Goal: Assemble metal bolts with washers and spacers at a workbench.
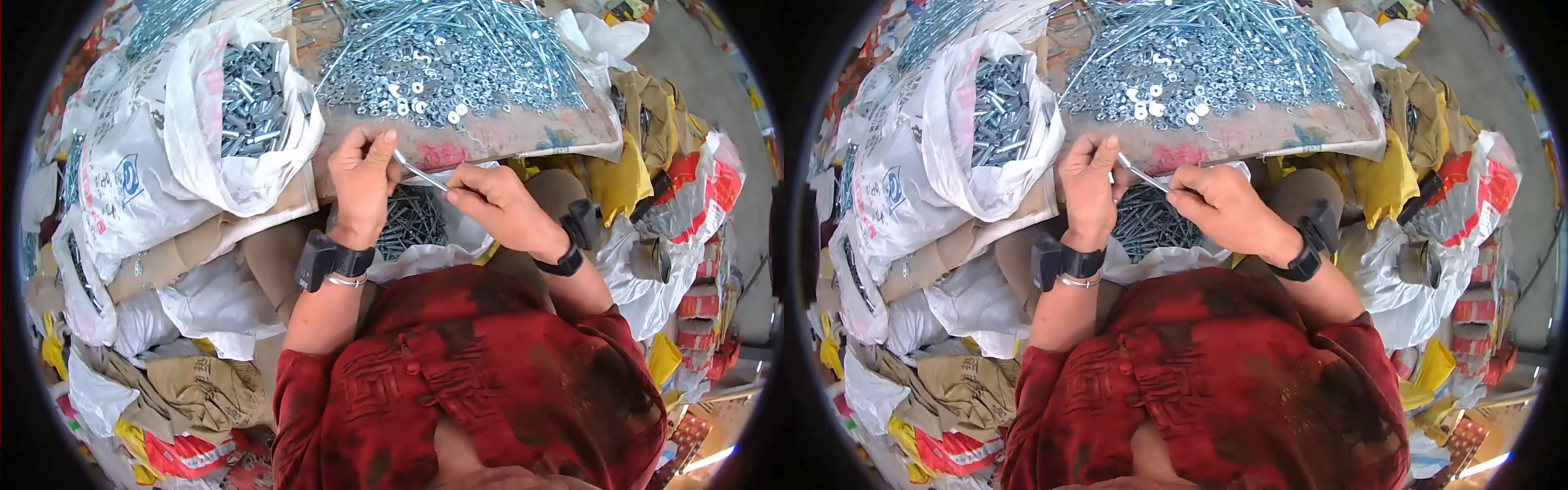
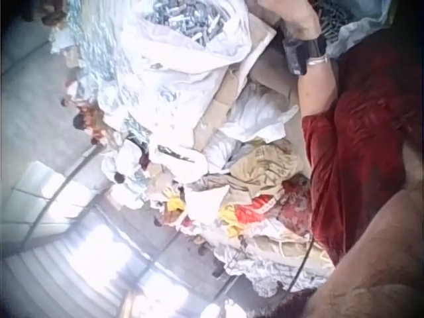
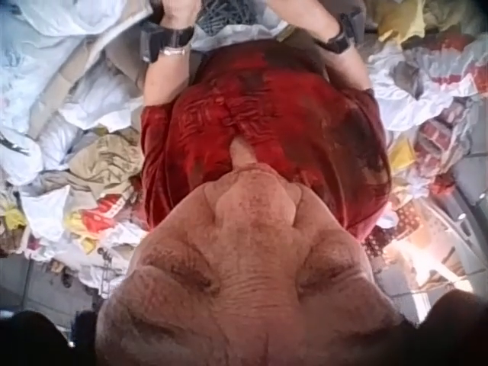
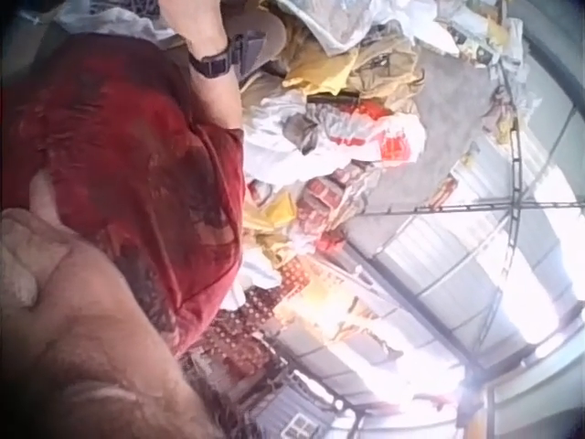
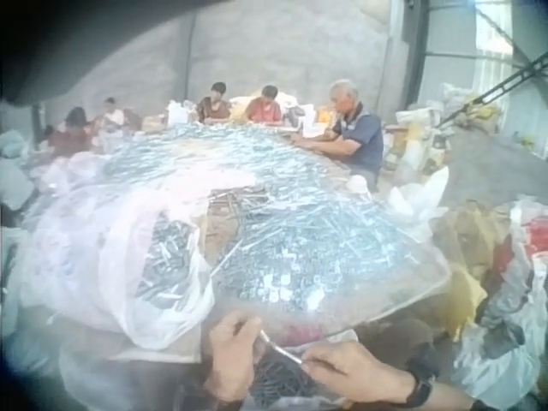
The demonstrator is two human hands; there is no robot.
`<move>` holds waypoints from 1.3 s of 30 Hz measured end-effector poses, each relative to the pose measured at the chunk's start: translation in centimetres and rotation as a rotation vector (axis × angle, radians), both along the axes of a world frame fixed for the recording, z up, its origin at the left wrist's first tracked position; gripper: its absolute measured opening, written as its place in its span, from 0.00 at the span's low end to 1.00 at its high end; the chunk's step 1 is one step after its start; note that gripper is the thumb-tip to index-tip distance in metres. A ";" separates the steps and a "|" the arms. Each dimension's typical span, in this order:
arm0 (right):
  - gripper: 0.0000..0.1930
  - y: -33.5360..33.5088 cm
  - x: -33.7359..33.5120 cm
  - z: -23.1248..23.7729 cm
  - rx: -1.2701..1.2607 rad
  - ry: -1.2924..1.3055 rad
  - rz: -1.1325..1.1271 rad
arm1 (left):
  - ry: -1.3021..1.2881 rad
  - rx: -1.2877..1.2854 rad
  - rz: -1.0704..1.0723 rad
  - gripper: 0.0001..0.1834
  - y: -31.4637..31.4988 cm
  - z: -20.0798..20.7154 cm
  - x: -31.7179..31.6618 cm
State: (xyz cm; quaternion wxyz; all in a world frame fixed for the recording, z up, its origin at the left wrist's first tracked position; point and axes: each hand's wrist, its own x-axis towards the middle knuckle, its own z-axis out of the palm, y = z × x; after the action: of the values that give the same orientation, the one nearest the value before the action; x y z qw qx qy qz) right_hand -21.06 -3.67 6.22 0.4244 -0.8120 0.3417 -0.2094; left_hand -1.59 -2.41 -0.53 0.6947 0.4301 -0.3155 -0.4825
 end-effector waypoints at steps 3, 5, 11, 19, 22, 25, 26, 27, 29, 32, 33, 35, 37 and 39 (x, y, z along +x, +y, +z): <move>0.07 -0.6 0.2 -0.7 -0.007 -0.034 -0.053 | 0.212 0.014 -0.114 0.10 -0.3 -0.3 0.7; 0.09 -0.8 1.9 -1.3 -0.374 -0.028 -0.175 | 0.297 0.123 -0.166 0.07 0.3 0.6 -0.7; 0.15 -2.3 5.7 -2.0 -0.959 -0.195 -0.203 | 0.520 0.158 -0.672 0.04 0.1 -0.8 -0.3; 0.16 -4.1 5.5 -2.5 -0.451 -0.394 -0.085 | 0.341 0.272 -0.563 0.10 1.0 -1.7 -1.8; 0.11 -8.3 1.5 -3.6 -0.427 -0.279 -0.472 | 0.355 0.217 -0.626 0.12 0.0 -0.2 -1.6; 0.06 -11.6 -1.7 -5.8 -0.671 0.152 -0.443 | 0.293 0.166 -0.548 0.11 -0.1 0.1 -1.3; 0.06 -12.0 -2.0 -6.3 -0.711 0.287 -0.427 | 0.260 0.185 -0.520 0.10 0.0 0.3 -1.5; 0.05 -12.4 -2.2 -6.8 -0.749 0.422 -0.409 | 0.228 0.205 -0.492 0.10 0.1 0.4 -1.6; 0.05 -12.5 -1.9 -6.9 -0.726 0.461 -0.389 | 0.179 0.198 -0.502 0.10 0.3 -0.1 -1.6; 0.05 -13.2 -2.1 -7.0 -0.644 0.331 -0.484 | 0.125 0.174 -0.487 0.11 0.2 -0.2 -1.7; 0.05 -13.0 -2.3 -7.1 -0.643 0.332 -0.482 | 0.097 0.157 -0.478 0.11 0.1 -0.1 -1.7; 0.07 -11.4 -1.7 -5.6 -0.510 0.159 -0.347 | 0.075 0.133 -0.459 0.12 0.2 -0.1 -1.6; 0.08 -10.3 -0.7 -6.5 -0.602 0.256 -0.325 | 0.059 0.120 -0.437 0.12 0.1 -0.1 -1.7; 0.09 -9.5 0.0 -6.6 -0.695 0.355 -0.312 | 0.057 0.116 -0.448 0.12 0.0 0.2 -1.8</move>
State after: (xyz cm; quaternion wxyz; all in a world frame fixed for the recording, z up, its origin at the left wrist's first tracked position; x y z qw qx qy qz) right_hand -21.07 -13.15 -0.34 0.0233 -0.8689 0.4372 -0.2308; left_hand -3.37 -2.44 -0.37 0.5530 0.3746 -0.3551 -0.6540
